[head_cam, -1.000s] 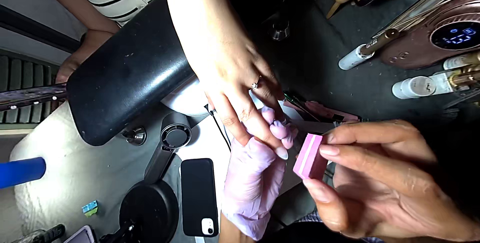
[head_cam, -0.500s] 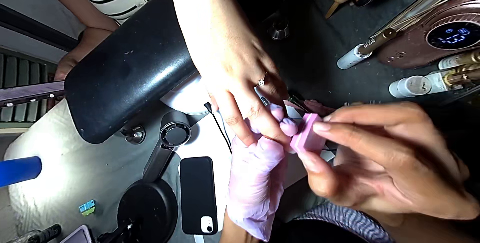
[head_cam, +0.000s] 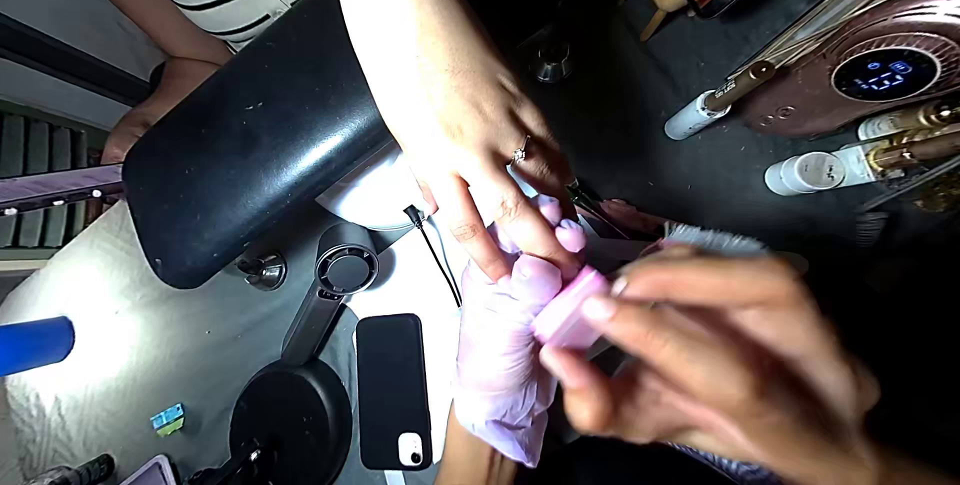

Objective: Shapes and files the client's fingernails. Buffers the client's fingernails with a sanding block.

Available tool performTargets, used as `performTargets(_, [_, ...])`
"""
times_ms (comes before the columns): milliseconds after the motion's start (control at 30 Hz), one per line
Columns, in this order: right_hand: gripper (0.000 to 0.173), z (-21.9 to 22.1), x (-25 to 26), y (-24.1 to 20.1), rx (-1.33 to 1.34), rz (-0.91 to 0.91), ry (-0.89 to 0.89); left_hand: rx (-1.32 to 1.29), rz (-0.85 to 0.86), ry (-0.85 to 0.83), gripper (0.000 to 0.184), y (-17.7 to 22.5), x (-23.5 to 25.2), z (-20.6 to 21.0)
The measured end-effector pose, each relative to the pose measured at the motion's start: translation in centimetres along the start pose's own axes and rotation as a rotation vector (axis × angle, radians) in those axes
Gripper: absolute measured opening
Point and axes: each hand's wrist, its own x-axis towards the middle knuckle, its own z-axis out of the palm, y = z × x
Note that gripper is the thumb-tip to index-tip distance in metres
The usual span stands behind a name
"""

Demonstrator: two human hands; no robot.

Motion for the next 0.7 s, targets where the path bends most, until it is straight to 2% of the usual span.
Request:
performTargets(67, [0.032, -0.5, -0.6, -0.5, 0.060, 0.015, -0.069, 0.011, -0.015, -0.026, 0.029, 0.0, 0.2, -0.2])
performTargets(133, [0.034, -1.5, -0.6, -0.6, 0.094, 0.112, -0.086, -0.054, 0.034, -0.082, 0.023, -0.1, 0.2, -0.6])
performTargets(333, [0.026, -0.9, 0.4, 0.3, 0.144, 0.294, 0.093, -0.018, 0.102, -0.103, 0.020, -0.1, 0.3, -0.1])
performTargets(500, [0.021, 0.0, 1.1, 0.1, 0.125, 0.305, 0.122, 0.073, 0.145, -0.050, 0.028, -0.2, 0.4, 0.0])
performTargets(700, [0.020, 0.4, 1.3, 0.3, 0.147, 0.336, 0.132, 0.159, 0.157, 0.023, 0.024, -0.1, 0.4, 0.2])
